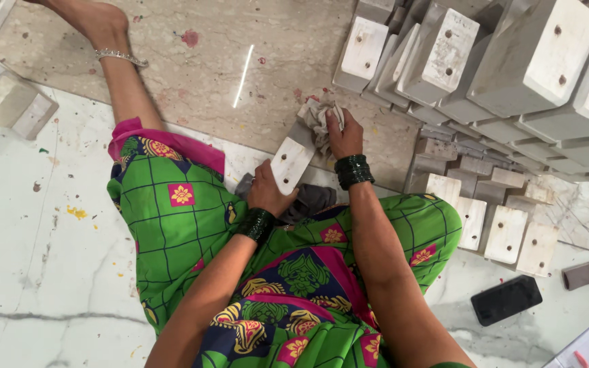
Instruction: The person sits on the floor and wipes white rectangular blocks one at a time with a cloth, then places each cleaned block onto a stack of similar blocks beside them, repeating this across the episode.
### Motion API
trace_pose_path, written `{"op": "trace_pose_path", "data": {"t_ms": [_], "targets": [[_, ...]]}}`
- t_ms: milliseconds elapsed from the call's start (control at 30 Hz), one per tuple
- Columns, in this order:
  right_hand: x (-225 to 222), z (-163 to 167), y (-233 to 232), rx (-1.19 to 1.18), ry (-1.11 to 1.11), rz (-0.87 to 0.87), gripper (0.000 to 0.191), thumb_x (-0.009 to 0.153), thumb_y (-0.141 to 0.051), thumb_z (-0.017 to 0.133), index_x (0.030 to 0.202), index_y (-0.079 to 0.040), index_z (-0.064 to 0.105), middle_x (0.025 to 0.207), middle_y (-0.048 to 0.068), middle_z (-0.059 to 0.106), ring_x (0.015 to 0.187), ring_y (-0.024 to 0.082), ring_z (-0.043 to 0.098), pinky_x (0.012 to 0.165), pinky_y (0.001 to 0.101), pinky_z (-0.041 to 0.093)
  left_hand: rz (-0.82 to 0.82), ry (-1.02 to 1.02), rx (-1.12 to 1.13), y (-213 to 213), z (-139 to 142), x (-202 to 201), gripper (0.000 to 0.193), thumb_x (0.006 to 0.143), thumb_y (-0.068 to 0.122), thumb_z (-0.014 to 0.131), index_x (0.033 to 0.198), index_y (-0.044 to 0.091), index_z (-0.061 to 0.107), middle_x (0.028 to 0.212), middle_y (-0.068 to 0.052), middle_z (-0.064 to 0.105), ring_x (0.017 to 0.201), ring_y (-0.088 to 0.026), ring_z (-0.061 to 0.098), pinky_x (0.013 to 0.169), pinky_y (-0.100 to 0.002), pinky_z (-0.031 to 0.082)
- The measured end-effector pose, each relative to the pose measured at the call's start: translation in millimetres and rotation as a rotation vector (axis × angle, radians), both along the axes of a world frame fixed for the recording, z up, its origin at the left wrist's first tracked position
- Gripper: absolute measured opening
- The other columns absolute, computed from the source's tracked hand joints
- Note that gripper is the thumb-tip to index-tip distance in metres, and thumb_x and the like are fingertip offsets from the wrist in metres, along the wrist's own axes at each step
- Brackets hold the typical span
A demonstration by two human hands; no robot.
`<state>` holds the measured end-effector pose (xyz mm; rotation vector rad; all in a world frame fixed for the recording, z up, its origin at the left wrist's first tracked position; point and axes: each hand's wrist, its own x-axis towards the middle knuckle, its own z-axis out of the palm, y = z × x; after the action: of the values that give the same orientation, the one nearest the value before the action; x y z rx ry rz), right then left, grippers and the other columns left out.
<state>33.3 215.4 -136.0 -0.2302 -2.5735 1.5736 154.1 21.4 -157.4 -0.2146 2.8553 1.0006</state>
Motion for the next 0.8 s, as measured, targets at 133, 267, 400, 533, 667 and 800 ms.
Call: {"op": "trace_pose_path", "data": {"t_ms": [133,267,400,533,667,800], "targets": [[-0.1,-1.3,3.7,-0.022,0.098,0.018,0.037,0.101,-0.037,0.064,0.116,-0.004,0.07,0.09,0.014,0.076,0.082,0.024,0.074,0.079,0.0348,0.055,-0.005,-0.038,-0.015,-3.0,-3.2,-0.4,0.103,0.063,0.043,0.091,0.143,0.006,0.037,0.131,-0.022,0.055,0.109,-0.045,0.063,0.088,-0.053,0.054],[0.1,0.0,4.5,-0.032,0.068,0.021,0.036,0.101,-0.036,0.064,0.116,-0.004,0.07,0.089,0.013,0.076,0.081,0.022,0.072,0.079,0.0342,0.055,-0.008,0.012,0.039,-11.9,-3.7,-4.5,0.099,0.065,0.045,0.09,0.14,0.007,0.039,0.129,-0.023,0.057,0.107,-0.045,0.064,0.087,-0.054,0.055],[-2.6,3.6,7.3,0.002,0.116,0.009,0.037,0.101,-0.035,0.066,0.118,-0.003,0.07,0.091,0.015,0.075,0.083,0.021,0.072,0.08,0.0347,0.055,-0.019,-0.056,0.093,-25.8,-1.3,-15.0,0.098,0.064,0.046,0.09,0.139,0.007,0.041,0.13,-0.024,0.058,0.112,-0.044,0.063,0.09,-0.053,0.053],[-5.9,7.8,13.9,-0.041,0.161,-0.036,0.039,0.099,-0.034,0.067,0.12,-0.001,0.069,0.094,0.016,0.077,0.086,0.025,0.072,0.082,0.0352,0.056,-0.018,-0.064,0.137,-35.0,2.7,-19.5,0.096,0.063,0.047,0.091,0.138,0.006,0.045,0.13,-0.023,0.061,0.116,-0.042,0.062,0.094,-0.05,0.053],[-3.8,7.4,13.6,0.064,0.118,-0.067,0.049,0.097,-0.039,0.069,0.124,0.001,0.065,0.102,0.022,0.075,0.09,0.031,0.075,0.083,0.0375,0.056,0.002,-0.059,0.192,-38.6,5.0,-21.9,0.092,0.063,0.046,0.09,0.135,0.006,0.049,0.127,-0.021,0.064,0.117,-0.038,0.064,0.096,-0.047,0.053],[0.8,1.9,7.2,0.127,-0.017,0.044,0.048,0.096,-0.043,0.065,0.12,-0.001,0.07,0.102,0.024,0.075,0.097,0.04,0.073,0.087,0.042,0.056,0.003,-0.083,0.217,-45.0,4.2,-26.9,0.094,0.063,0.047,0.091,0.136,0.005,0.049,0.123,-0.02,0.066,0.115,-0.037,0.065,0.096,-0.046,0.053]]}}
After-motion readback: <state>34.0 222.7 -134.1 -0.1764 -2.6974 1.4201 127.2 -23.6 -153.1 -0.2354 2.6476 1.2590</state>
